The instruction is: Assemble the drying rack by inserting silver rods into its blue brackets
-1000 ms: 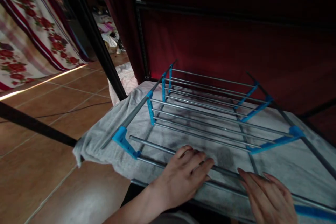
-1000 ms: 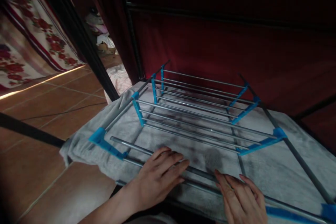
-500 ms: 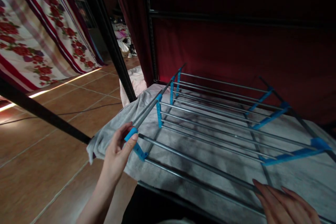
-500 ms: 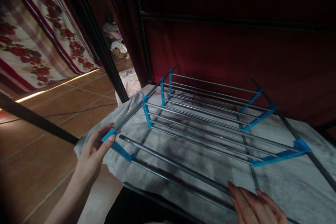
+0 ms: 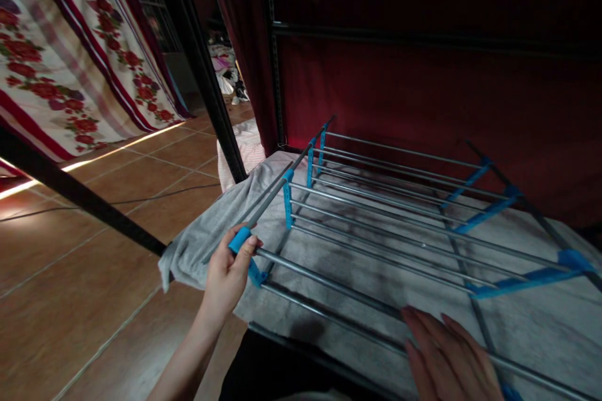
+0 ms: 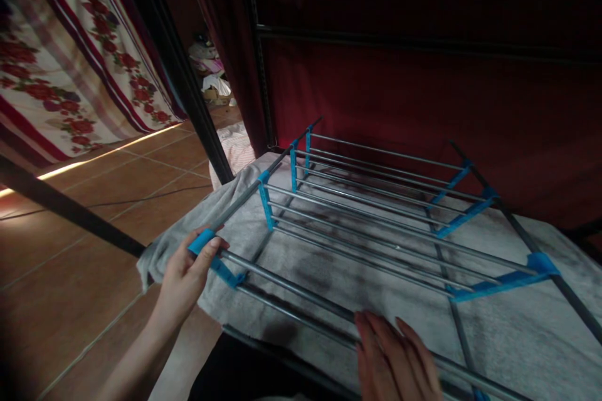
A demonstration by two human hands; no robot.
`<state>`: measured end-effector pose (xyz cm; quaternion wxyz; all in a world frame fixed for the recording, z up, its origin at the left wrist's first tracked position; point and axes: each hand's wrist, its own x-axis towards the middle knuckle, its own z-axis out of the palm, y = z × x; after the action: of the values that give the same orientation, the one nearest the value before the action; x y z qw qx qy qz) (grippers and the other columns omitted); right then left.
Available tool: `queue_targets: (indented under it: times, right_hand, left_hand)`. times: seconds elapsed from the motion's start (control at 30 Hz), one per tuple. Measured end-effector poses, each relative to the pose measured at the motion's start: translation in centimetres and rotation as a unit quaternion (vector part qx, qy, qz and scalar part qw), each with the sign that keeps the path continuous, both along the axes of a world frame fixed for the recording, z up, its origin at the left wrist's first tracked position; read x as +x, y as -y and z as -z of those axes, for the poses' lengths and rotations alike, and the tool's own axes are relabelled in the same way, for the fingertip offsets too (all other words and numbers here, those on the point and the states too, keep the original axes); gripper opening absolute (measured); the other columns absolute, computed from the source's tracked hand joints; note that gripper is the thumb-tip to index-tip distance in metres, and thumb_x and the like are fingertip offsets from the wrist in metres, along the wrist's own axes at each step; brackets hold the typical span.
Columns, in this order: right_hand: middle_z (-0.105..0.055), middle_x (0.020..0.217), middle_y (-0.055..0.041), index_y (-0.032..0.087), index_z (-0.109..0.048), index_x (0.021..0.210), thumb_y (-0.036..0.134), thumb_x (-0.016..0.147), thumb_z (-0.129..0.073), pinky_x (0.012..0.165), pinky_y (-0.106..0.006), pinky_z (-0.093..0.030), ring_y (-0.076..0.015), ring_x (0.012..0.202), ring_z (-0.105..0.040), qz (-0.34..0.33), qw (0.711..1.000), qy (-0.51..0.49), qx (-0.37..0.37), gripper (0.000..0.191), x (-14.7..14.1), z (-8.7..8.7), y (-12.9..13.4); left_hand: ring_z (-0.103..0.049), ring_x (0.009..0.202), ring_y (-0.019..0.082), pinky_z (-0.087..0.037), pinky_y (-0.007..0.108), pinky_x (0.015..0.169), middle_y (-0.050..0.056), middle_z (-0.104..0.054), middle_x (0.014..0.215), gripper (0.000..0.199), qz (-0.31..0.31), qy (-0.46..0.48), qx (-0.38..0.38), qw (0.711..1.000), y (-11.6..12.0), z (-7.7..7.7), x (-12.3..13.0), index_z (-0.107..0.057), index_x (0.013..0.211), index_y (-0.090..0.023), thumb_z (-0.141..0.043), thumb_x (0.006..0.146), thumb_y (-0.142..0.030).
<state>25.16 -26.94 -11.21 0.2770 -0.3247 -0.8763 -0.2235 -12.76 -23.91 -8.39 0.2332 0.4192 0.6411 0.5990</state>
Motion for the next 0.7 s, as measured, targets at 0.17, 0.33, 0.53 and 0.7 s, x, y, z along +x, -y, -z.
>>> queue_targets:
  times: [0.17,0.33,0.53,0.7]
  right_hand:
    - [-0.059,0.149,-0.0144,0.014,-0.056,0.145,0.026,0.102,-0.053,0.107,-0.041,-0.052,-0.0277,0.129,-0.062,0.041,0.994,-0.021,-0.097,0.045,-12.7,-2.0,-0.1]
    - [-0.064,0.139,-0.0201,0.01,-0.053,0.146,0.013,0.1,-0.048,0.1,-0.042,-0.055,-0.0283,0.12,-0.066,0.037,0.959,0.016,-0.281,0.046,-21.5,-4.9,-2.3]
    - [-0.067,0.127,-0.0175,0.011,-0.055,0.137,0.015,0.105,-0.034,0.09,-0.039,-0.056,-0.0263,0.109,-0.07,-0.006,0.91,0.024,-0.414,0.038,-25.2,-6.4,-5.8]
    - [-0.067,0.127,-0.0151,0.014,-0.052,0.141,0.013,0.104,-0.029,0.086,-0.038,-0.056,-0.0255,0.103,-0.072,-0.022,0.9,0.04,-0.434,0.043,-25.4,-7.2,-6.7]
  left_hand:
    - [-0.061,0.074,0.018,-0.048,0.029,0.07,0.0,-0.069,0.079,0.042,0.001,-0.01,0.016,1.0,0.0,0.0,0.0,-0.061,0.105,-0.021,-0.069,0.085,-0.057]
    - [-0.064,0.081,0.02,-0.051,0.031,0.077,0.002,-0.07,0.085,0.048,0.04,0.002,0.012,0.999,0.3,-0.6,-0.3,-0.066,0.107,-0.019,-0.067,0.085,-0.062]
    - [-0.067,0.106,0.029,-0.049,0.039,0.1,0.011,-0.075,0.107,0.063,0.048,0.079,0.001,0.996,0.4,-0.3,-1.1,-0.073,0.102,-0.017,-0.061,0.082,-0.076]
    - [-0.064,0.116,0.029,-0.044,0.04,0.11,0.01,-0.075,0.114,0.049,0.072,0.138,0.024,0.987,-0.3,0.4,-1.3,-0.075,0.104,-0.017,-0.068,0.084,-0.061]
